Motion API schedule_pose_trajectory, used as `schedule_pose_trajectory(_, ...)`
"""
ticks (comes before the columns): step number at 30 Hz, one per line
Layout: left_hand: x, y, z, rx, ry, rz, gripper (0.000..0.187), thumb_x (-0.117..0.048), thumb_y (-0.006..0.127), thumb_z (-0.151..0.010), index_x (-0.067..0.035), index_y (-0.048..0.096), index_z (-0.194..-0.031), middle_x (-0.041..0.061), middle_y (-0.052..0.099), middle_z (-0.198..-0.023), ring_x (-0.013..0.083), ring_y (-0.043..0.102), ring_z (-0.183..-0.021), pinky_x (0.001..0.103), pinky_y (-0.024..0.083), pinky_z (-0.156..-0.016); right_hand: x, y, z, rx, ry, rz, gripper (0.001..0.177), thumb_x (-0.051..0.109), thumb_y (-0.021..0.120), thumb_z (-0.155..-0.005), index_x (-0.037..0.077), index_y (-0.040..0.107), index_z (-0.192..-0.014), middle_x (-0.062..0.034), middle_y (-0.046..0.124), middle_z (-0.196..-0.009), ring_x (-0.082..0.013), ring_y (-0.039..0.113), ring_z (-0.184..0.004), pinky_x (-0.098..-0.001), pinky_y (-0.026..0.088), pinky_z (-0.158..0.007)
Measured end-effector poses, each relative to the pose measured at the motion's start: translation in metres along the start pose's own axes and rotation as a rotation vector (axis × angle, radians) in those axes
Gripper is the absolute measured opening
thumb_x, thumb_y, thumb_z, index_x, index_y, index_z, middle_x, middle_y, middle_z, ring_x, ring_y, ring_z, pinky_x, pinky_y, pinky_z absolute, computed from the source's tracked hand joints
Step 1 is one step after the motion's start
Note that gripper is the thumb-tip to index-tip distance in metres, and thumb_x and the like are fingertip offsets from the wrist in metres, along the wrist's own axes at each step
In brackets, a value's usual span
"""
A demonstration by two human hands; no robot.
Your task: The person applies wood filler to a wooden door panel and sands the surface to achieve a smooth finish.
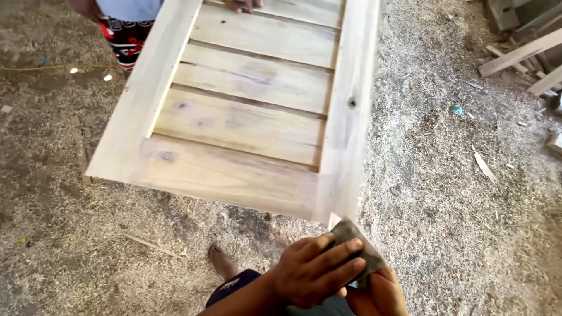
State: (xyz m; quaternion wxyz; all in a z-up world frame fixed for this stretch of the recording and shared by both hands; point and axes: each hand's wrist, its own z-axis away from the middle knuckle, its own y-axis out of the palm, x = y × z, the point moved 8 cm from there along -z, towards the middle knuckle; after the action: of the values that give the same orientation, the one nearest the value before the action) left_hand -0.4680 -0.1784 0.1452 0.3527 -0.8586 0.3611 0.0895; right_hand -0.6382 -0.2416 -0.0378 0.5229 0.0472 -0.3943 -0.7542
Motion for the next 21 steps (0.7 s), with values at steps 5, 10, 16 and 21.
schedule_pose_trajectory(5,-0.026,0.085,-0.053,0.081,0.095,-0.014,0.046,-0.039,0.054,-0.116,-0.01,0.057,-0.151,0.017,0.063,-0.148,0.0293,0.071,-0.111,0.039,0.06,-0.091,0.107,-0.079,0.029,0.091,0.036,-0.067,0.05,0.022,0.047,-0.101,0.006,0.049,-0.148,-0.0152,0.063,-0.136,-0.0271,0.065,-0.118,-0.0413,0.052,-0.097)
schedule_pose_trajectory(10,-0.033,0.146,-0.079,0.149,0.185,0.01,0.048,-0.038,0.057,-0.116,-0.008,0.054,-0.154,0.018,0.063,-0.148,0.031,0.07,-0.106,0.033,0.057,-0.071,0.186,-0.101,0.023,0.206,0.057,-0.086,0.059,0.014,0.055,-0.098,0.008,0.043,-0.155,-0.0187,0.06,-0.143,-0.0303,0.063,-0.126,-0.0413,0.051,-0.099)
schedule_pose_trajectory(16,0.01,0.202,-0.062,0.203,0.091,0.001,0.047,-0.035,0.06,-0.115,-0.002,0.059,-0.149,0.02,0.07,-0.13,0.0251,0.073,-0.09,0.036,0.057,-0.067,0.241,-0.063,0.008,0.134,-0.156,-0.116,0.061,0.007,0.057,-0.101,0.003,0.043,-0.16,-0.0249,0.057,-0.143,-0.0357,0.061,-0.128,-0.0519,0.047,-0.102)
schedule_pose_trajectory(21,0.144,0.279,0.0,-0.562,-1.49,1.316,0.044,-0.033,0.06,-0.108,0.009,0.066,-0.116,0.016,0.072,-0.099,0.0247,0.067,-0.083,0.042,0.058,-0.079,0.251,0.084,0.022,0.629,-1.343,1.37,0.058,0.022,0.073,-0.092,0.016,0.05,-0.145,-0.0172,0.066,-0.136,-0.0342,0.065,-0.13,-0.0539,0.052,-0.115)
